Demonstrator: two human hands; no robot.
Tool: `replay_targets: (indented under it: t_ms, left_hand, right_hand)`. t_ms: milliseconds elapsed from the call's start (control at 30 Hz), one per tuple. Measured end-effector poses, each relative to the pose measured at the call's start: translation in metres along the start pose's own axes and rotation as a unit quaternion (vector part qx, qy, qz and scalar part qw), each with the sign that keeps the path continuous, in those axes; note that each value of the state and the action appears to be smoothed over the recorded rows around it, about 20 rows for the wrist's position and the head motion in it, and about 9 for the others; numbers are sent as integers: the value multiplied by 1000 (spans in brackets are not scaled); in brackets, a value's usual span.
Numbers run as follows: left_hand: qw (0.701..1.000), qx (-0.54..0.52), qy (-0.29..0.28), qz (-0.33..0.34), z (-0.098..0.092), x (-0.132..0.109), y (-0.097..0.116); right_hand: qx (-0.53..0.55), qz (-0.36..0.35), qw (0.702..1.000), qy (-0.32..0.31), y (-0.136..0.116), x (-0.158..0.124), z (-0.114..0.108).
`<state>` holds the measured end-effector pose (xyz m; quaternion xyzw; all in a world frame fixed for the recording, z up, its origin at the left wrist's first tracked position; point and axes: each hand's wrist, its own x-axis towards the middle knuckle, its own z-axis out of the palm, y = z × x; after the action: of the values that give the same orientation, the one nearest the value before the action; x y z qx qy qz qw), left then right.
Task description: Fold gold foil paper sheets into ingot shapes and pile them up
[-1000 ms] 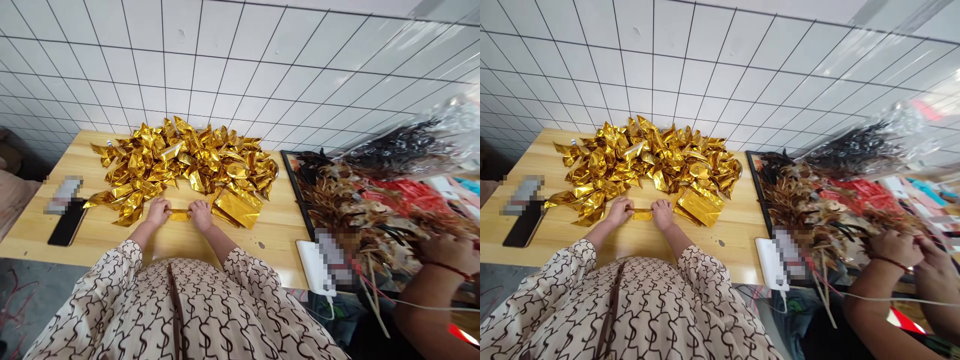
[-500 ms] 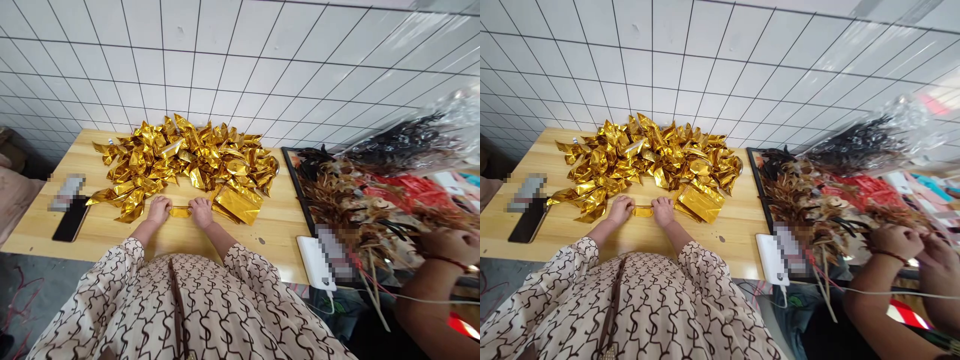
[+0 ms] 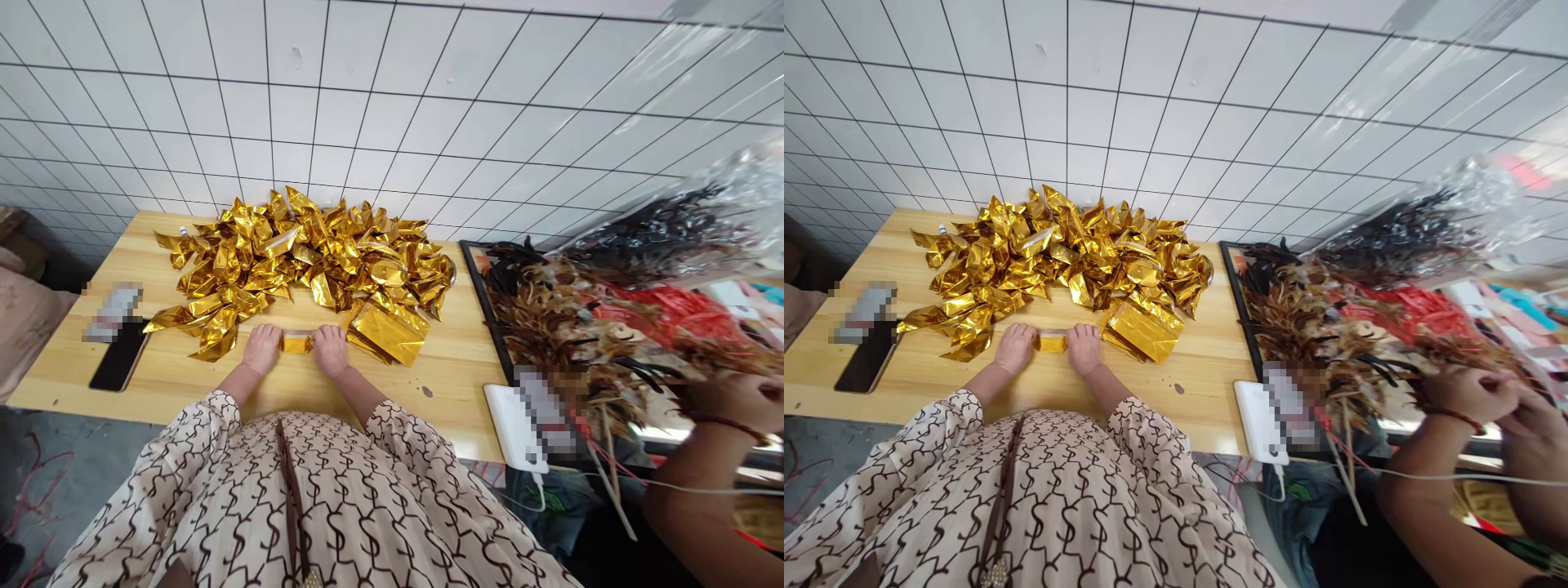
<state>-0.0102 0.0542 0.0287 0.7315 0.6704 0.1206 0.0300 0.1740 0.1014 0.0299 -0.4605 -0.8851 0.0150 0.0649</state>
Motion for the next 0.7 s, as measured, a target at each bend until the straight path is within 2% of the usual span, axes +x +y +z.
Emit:
replay_targets:
  t_ms: [133, 233, 433, 700]
  left_hand:
    - [997, -2, 16, 77, 13, -13, 0]
    - [994, -2, 37, 102, 24, -25, 0]
    - [993, -4, 53, 107, 37, -40, 3]
    - [995, -1, 31, 92, 36, -41, 6]
  right_hand:
    - [2, -56, 998, 23, -6, -13, 7]
    - [11, -66, 997, 38, -11, -26, 12]
    - [35, -74, 997, -2, -14, -44, 20]
    - [53, -54, 996, -50, -12, -44, 20]
